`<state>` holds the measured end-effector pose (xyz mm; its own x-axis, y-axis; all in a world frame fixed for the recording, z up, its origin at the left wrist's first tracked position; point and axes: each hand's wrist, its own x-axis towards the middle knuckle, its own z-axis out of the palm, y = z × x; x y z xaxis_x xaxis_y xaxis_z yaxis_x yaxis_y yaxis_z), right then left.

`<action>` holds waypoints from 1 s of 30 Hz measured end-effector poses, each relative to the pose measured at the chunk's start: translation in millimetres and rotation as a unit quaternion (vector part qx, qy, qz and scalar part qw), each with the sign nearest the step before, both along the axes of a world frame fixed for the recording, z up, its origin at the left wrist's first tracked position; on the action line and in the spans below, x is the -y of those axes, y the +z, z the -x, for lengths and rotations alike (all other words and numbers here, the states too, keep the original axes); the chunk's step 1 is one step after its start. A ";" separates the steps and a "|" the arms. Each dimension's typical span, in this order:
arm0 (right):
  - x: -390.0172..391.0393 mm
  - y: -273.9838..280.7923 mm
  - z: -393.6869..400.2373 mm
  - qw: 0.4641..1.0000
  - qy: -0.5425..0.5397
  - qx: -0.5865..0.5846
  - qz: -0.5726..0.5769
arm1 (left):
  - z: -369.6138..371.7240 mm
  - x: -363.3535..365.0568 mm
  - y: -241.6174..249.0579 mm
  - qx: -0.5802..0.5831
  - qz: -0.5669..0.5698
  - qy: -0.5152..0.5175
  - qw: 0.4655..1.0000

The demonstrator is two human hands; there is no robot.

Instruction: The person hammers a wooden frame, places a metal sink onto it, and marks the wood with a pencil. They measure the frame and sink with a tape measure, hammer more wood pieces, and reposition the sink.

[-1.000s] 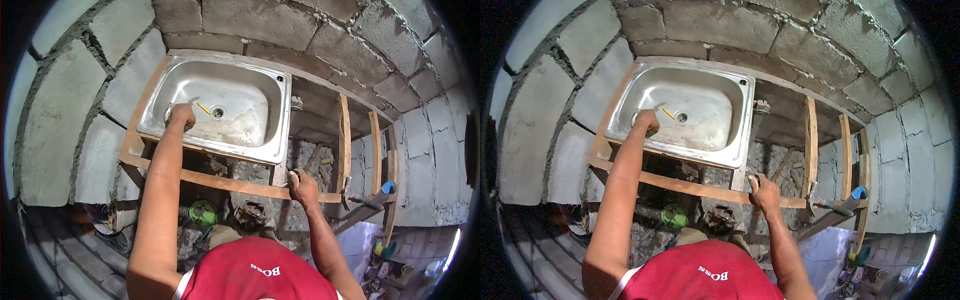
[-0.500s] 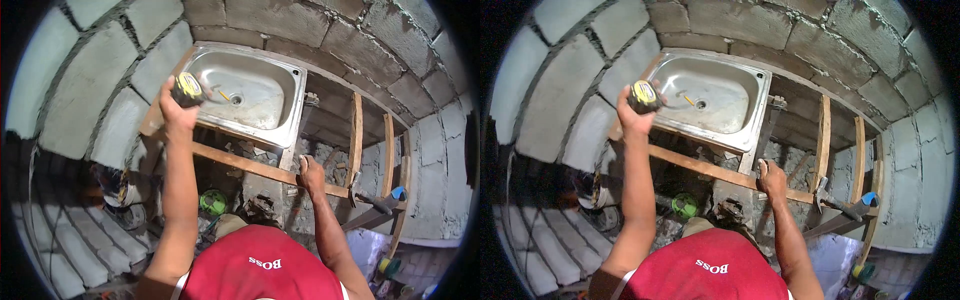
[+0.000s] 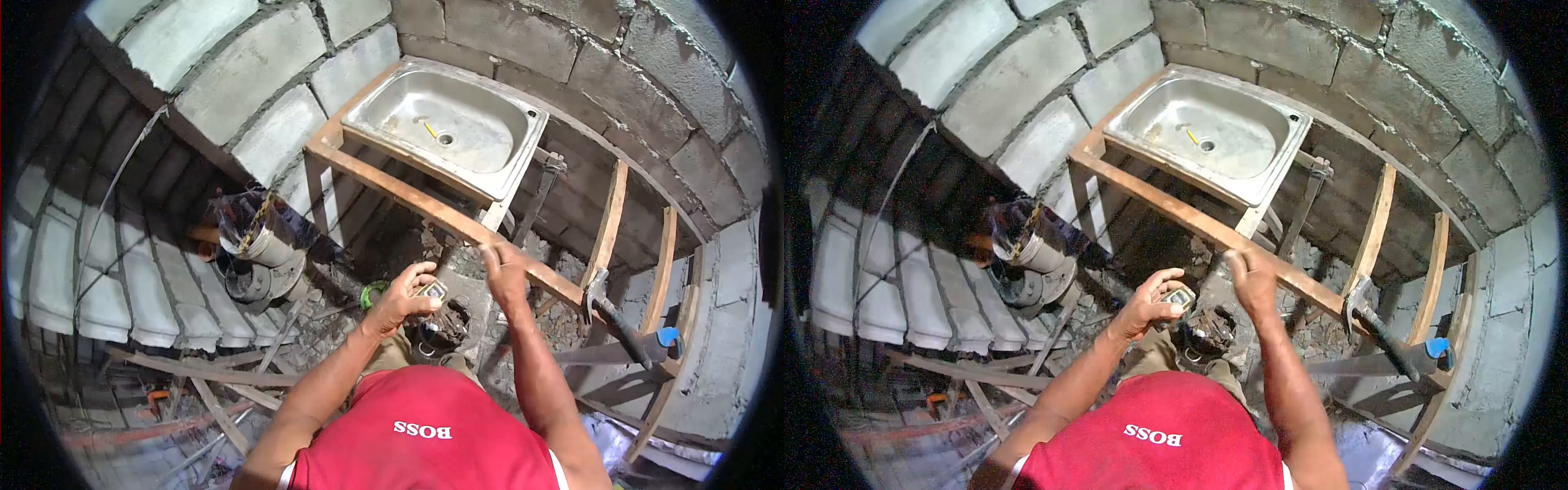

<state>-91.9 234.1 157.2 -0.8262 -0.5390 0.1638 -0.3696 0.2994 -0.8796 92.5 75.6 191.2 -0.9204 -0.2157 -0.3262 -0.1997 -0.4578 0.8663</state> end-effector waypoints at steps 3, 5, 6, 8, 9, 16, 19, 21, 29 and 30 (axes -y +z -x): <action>-8.3 -5.7 -41.8 0.938 0.238 0.214 -0.131 | -16.3 -4.8 -1.9 -0.046 0.021 -0.030 0.998; -13.6 -11.8 -62.2 0.925 0.245 0.276 -0.093 | -24.2 -5.0 -2.9 -0.068 0.050 -0.050 0.995; -10.6 -5.4 -66.3 0.926 0.243 0.273 -0.098 | -27.4 -0.9 -5.0 -0.078 0.084 -0.064 0.991; -11.7 6.9 -82.4 0.901 0.200 0.381 -0.060 | -38.7 1.4 -12.8 -0.072 0.064 -0.067 0.993; -10.6 6.3 -88.7 0.901 0.197 0.380 -0.068 | -43.4 1.8 -12.2 -0.066 0.054 -0.072 0.994; 6.7 -7.1 -23.6 0.908 0.068 0.402 0.098 | -72.8 22.0 -30.8 -0.019 0.101 -0.106 0.989; 13.0 -5.4 43.6 0.941 -0.032 0.307 0.136 | -91.9 30.1 -42.9 -0.010 0.215 -0.125 0.969; 19.7 3.2 65.1 0.941 -0.085 0.308 0.108 | -98.2 21.1 -33.7 0.035 0.202 -0.114 0.972; 29.6 -32.5 70.0 0.982 -0.146 -0.029 -0.113 | -78.6 1.0 -57.5 0.064 0.132 -0.015 0.989; 29.4 -39.7 71.1 0.981 -0.151 -0.047 -0.108 | -74.8 3.2 -58.4 0.061 0.107 -0.015 0.992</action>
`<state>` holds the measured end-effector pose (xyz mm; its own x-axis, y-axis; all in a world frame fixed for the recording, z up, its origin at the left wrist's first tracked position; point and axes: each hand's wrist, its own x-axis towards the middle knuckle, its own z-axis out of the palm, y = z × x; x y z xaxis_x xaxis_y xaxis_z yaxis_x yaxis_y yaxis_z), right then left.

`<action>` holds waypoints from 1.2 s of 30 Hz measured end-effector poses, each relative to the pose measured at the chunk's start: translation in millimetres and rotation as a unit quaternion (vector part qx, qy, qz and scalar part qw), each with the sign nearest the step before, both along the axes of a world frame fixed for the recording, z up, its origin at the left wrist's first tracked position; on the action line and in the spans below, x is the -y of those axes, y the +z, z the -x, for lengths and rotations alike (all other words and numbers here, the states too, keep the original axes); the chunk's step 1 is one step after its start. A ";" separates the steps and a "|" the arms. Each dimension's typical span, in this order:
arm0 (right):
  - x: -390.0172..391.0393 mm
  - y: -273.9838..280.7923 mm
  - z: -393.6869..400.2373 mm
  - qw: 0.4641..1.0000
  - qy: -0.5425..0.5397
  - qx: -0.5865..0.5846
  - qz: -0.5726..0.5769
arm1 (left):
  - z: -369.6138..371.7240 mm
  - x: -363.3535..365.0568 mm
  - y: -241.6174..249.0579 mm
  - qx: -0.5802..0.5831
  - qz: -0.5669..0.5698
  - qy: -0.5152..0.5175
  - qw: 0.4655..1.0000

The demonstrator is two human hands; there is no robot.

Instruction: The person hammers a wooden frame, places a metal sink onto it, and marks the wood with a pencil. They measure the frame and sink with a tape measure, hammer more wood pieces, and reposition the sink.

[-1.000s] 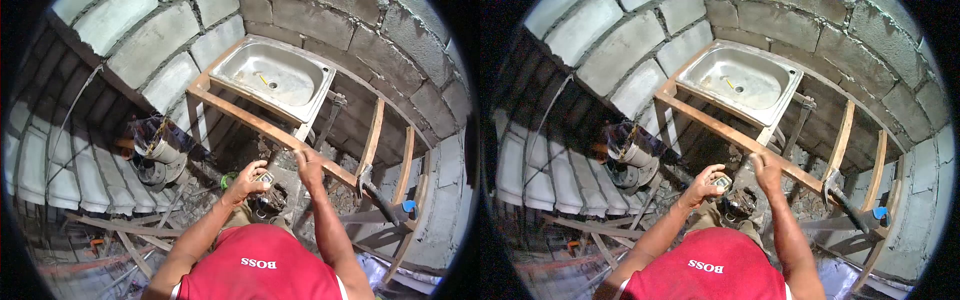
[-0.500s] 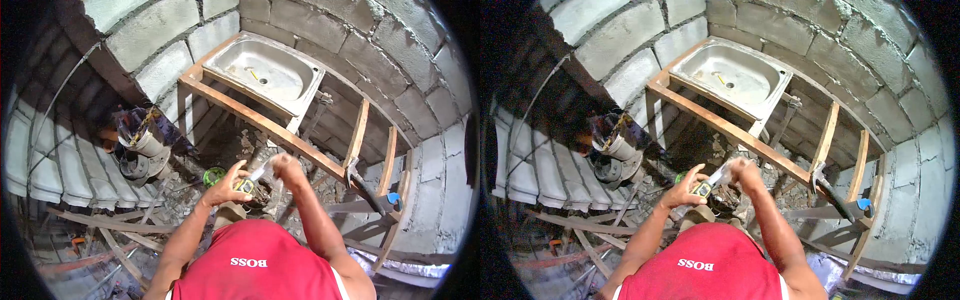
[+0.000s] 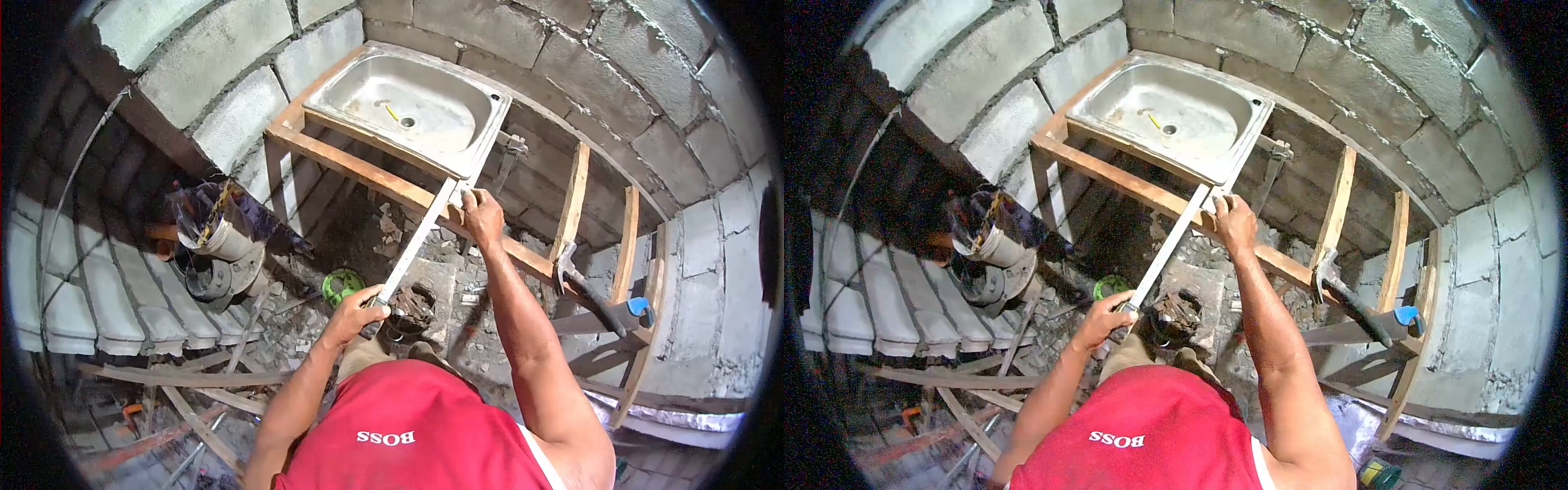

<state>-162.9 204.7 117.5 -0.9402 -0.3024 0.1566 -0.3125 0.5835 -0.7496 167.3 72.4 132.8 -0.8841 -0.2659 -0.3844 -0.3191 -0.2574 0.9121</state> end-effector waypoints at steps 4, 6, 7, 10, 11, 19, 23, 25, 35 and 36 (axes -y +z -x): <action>-1.9 -16.9 -1.4 0.996 0.018 -0.086 -0.012 | 12.7 12.2 -0.2 -0.010 -0.048 0.002 0.999; -1.0 -19.9 -5.9 0.991 0.029 -0.123 -0.035 | 21.3 13.6 10.2 -0.012 -0.060 0.011 0.998; -1.5 -20.2 -7.5 0.984 0.038 -0.162 -0.056 | 24.7 15.6 9.8 -0.010 -0.061 0.011 0.998; -1.9 -21.6 -4.6 0.987 0.034 -0.146 -0.061 | 33.5 18.8 9.5 -0.005 -0.034 -0.001 0.999; -2.6 -22.8 -3.2 0.989 0.028 -0.130 -0.060 | 34.9 18.6 9.3 -0.003 -0.034 -0.001 0.999; 0.6 -22.3 -2.7 0.990 0.023 -0.126 -0.061 | 41.7 12.2 -0.3 0.018 0.001 0.013 1.000; 6.0 -12.1 -6.1 0.991 0.004 -0.114 -0.072 | 43.4 13.6 -8.1 0.014 0.011 0.001 1.000; 7.6 -10.2 -4.9 0.992 -0.002 -0.102 -0.071 | 42.6 11.8 -2.1 0.003 -0.003 0.022 1.000; 40.5 33.0 28.5 0.981 0.052 -0.138 0.130 | 2.1 44.7 3.5 -0.038 -0.073 0.129 0.988; 39.5 31.0 25.1 0.985 0.053 -0.084 0.139 | 3.3 47.3 5.6 -0.041 -0.073 0.129 0.988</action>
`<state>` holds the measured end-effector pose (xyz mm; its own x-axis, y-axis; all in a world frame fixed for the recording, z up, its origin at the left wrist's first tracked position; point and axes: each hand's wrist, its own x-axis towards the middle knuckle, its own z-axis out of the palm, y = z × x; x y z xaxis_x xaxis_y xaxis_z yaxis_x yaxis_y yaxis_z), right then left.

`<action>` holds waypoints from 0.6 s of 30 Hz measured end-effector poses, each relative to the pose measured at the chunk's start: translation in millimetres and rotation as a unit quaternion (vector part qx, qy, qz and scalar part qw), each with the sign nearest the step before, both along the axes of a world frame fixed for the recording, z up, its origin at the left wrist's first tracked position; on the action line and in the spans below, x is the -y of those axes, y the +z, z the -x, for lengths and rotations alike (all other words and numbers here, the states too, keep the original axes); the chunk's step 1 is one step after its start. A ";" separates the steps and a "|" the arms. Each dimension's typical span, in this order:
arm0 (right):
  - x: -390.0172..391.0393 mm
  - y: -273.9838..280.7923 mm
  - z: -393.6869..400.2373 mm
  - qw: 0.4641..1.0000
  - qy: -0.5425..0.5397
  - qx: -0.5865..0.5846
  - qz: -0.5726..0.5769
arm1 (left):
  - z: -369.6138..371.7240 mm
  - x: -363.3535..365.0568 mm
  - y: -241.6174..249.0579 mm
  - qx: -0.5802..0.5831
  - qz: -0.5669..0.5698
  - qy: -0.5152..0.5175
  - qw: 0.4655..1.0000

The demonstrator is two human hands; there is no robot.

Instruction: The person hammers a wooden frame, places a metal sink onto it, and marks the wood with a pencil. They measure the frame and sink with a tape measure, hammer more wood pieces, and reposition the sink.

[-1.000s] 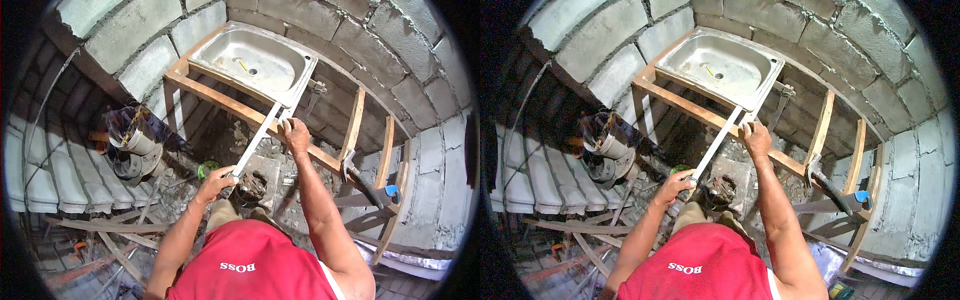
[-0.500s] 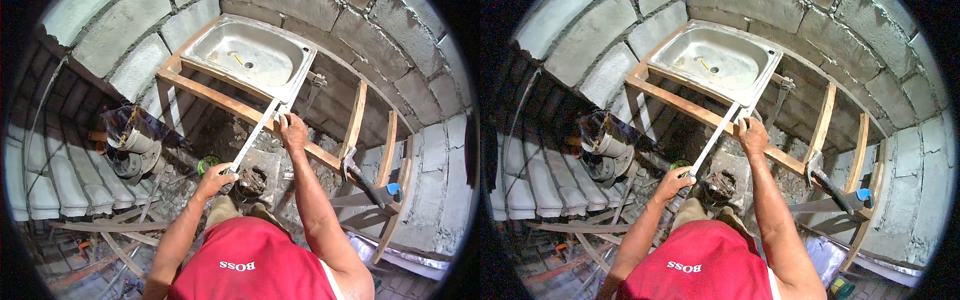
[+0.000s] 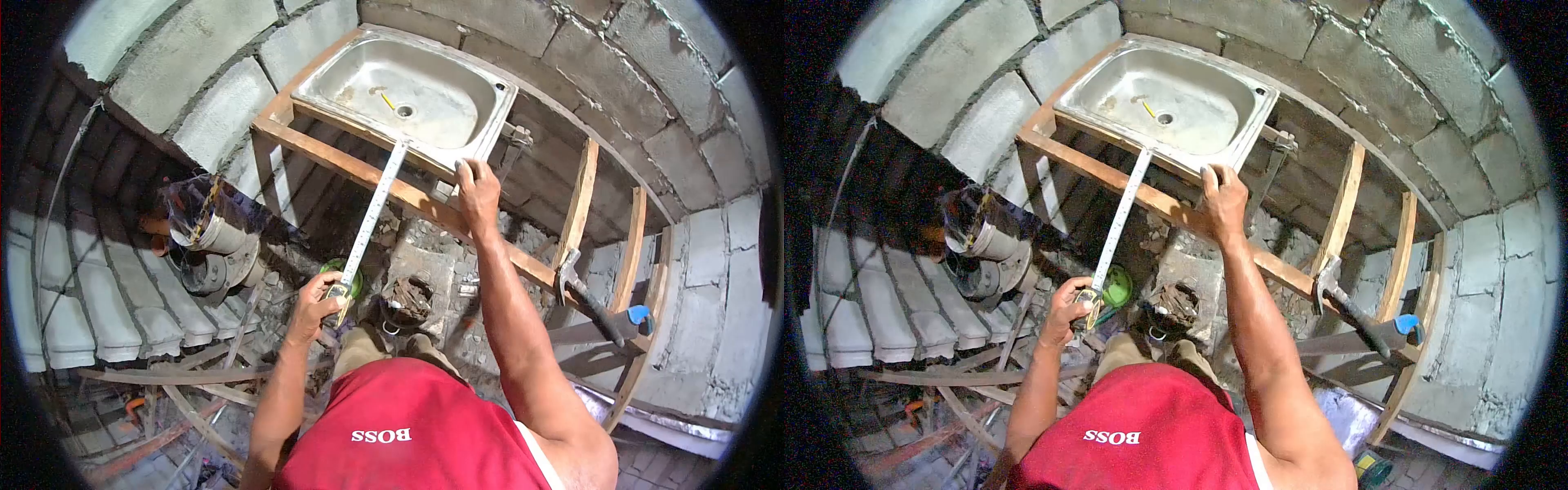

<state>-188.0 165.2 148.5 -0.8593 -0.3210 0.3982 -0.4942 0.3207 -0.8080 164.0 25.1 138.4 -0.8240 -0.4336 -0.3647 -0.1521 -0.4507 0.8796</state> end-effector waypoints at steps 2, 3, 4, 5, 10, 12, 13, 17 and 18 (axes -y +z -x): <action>2.9 -10.3 -10.1 0.977 0.065 0.198 0.050 | -6.3 8.1 4.0 -0.013 0.009 -0.018 1.000; 4.7 -9.1 -24.0 0.975 0.076 0.201 0.050 | -7.3 8.5 5.6 0.006 -0.015 -0.033 0.999; 4.4 -1.4 -39.1 0.951 0.119 0.280 0.044 | -6.4 6.4 5.9 0.008 -0.013 -0.039 0.999; 2.9 5.1 -52.1 0.920 0.157 0.357 0.040 | -3.9 3.2 4.2 0.011 -0.012 -0.049 0.999; 4.5 -2.2 -63.7 0.906 0.149 0.390 0.076 | 10.8 -11.9 -12.1 0.008 -0.053 -0.100 0.994; -3.6 -7.5 -59.4 0.923 0.130 0.362 0.017 | 14.2 -17.2 -17.0 0.005 -0.066 -0.121 0.990; -6.3 -4.7 -59.6 0.922 0.132 0.365 -0.003 | 15.9 -22.0 -16.8 0.003 -0.067 -0.123 0.990; -11.7 -16.6 -75.3 0.911 0.189 0.366 -0.025 | 22.0 -35.0 -10.6 0.021 -0.066 -0.131 0.989; -11.5 -17.1 -84.5 0.912 0.204 0.351 -0.063 | 26.6 -40.9 -9.3 0.012 -0.070 -0.107 0.992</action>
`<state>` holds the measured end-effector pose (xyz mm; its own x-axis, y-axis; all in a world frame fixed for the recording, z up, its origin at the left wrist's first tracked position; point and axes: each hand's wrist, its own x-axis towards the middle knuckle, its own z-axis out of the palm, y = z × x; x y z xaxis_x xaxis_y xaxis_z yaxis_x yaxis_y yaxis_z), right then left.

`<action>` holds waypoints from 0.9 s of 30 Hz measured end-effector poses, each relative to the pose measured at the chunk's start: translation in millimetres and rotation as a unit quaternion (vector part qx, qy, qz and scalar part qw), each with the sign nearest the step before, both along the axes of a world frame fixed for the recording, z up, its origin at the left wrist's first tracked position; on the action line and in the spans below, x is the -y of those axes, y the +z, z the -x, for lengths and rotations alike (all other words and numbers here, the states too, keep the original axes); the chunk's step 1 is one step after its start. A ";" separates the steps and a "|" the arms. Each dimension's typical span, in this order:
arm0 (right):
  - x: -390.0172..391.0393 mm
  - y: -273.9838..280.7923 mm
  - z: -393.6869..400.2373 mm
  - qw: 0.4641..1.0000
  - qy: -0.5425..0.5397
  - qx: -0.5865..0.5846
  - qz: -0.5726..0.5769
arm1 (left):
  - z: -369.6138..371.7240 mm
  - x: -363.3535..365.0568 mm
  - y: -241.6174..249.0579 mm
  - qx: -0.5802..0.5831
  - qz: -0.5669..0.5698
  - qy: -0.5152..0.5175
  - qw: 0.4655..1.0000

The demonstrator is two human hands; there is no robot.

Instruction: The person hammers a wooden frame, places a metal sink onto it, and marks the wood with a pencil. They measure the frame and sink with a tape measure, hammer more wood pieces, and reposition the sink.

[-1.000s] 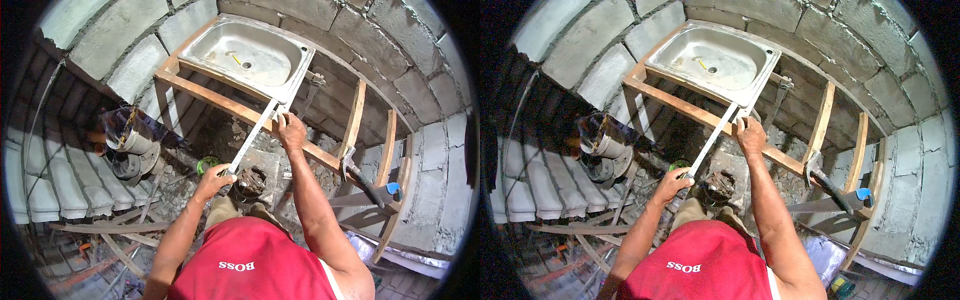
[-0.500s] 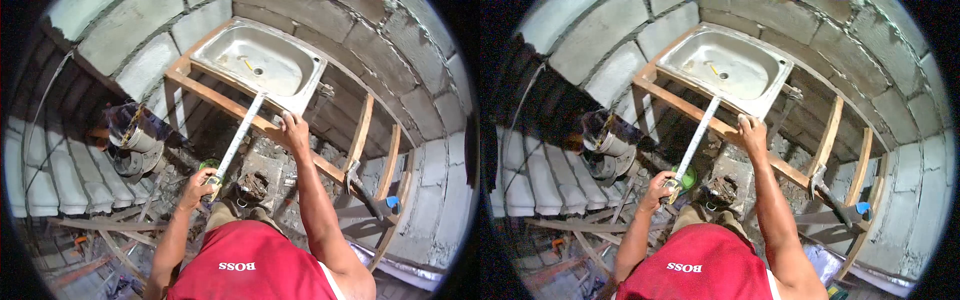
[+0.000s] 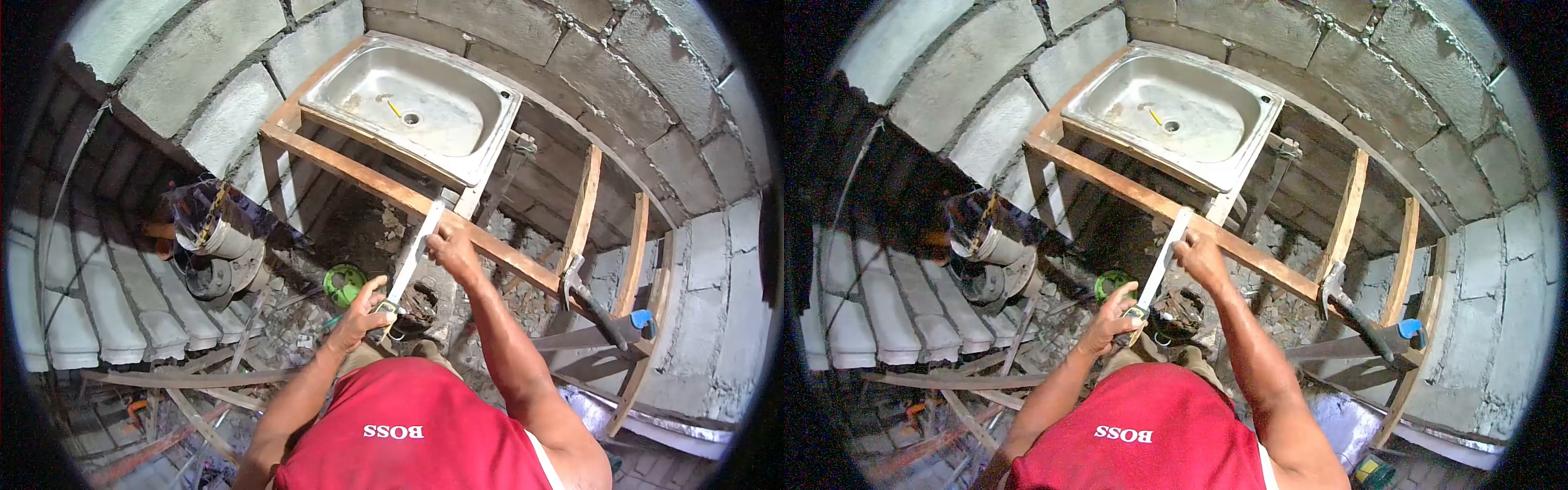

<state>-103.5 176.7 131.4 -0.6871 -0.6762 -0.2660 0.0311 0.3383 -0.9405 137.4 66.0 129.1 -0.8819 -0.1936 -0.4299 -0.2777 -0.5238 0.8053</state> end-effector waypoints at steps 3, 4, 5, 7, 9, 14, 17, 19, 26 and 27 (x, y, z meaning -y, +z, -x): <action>-0.6 -3.2 -23.8 0.994 0.101 -0.036 -0.035 | 17.0 -7.7 5.7 -0.019 0.014 0.034 0.999; -2.0 -4.7 -32.8 0.991 0.121 -0.053 -0.019 | 23.1 -7.0 5.8 -0.030 0.030 0.061 0.997; -3.4 -5.7 -39.6 0.987 0.141 -0.071 -0.003 | 28.8 -5.8 6.0 -0.041 0.044 0.089 0.994; -5.2 -5.2 -42.1 0.980 0.184 -0.077 -0.023 | 40.4 -1.2 15.0 -0.040 0.057 0.103 0.992; -9.4 -3.3 -43.2 0.989 0.140 -0.052 -0.024 | 45.4 0.6 25.5 -0.041 0.050 0.073 0.995; -25.9 -15.8 -33.9 0.985 0.090 -0.149 0.020 | 56.4 -12.8 20.7 -0.053 0.016 0.032 0.998; -23.0 -26.2 -5.2 0.989 -0.101 -0.106 -0.003 | 56.0 -14.9 18.4 -0.032 0.057 -0.031 0.997; -26.5 0.7 17.8 0.978 -0.143 -0.149 -0.014 | 50.6 -21.4 25.2 -0.032 0.075 -0.033 0.996; -33.7 -16.4 58.3 0.958 -0.044 -0.277 -0.059 | 39.4 -26.1 6.1 0.035 -0.003 0.021 0.999; -36.0 -18.4 59.2 0.957 -0.089 -0.275 -0.007 | 38.7 -25.4 4.4 0.035 -0.004 0.025 0.999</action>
